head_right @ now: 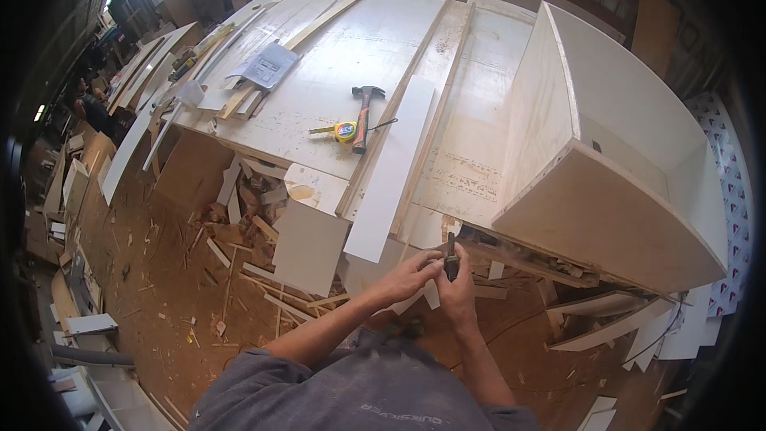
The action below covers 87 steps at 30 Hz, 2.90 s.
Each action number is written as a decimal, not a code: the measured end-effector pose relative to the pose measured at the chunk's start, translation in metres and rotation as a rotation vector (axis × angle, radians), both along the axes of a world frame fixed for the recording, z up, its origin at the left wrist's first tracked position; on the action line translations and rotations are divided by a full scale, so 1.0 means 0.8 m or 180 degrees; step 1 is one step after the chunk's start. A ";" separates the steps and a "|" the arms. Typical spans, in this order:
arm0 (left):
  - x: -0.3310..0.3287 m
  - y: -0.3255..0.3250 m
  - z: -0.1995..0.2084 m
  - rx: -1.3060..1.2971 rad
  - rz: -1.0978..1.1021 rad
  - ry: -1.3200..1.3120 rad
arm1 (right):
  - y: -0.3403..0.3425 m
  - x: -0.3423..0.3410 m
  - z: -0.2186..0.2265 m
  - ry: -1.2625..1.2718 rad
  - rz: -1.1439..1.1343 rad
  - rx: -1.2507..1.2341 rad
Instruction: The person assembles a wooden cabinet by positioning a divider into the frame, measuring a wooden trim piece with a tape measure, and then securing the components using a pneumatic nail gun and a hammer.
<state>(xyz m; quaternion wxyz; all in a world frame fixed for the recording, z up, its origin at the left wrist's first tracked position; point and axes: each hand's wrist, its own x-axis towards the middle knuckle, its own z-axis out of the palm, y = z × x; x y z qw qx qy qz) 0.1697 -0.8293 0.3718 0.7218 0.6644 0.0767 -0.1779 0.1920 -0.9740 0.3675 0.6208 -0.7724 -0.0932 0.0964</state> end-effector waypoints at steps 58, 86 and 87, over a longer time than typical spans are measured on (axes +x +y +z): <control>-0.026 0.153 -0.015 0.2431 0.2974 -0.1554 | -0.537 -0.097 -0.309 0.2699 -0.1544 -0.0838; 0.020 0.151 -0.135 0.2574 0.1783 -0.0263 | -0.435 -0.246 -0.262 0.2789 -0.1252 -0.0648; 0.017 0.156 -0.145 0.2462 0.1856 -0.0220 | -0.435 -0.260 -0.268 0.2855 -0.1263 -0.0732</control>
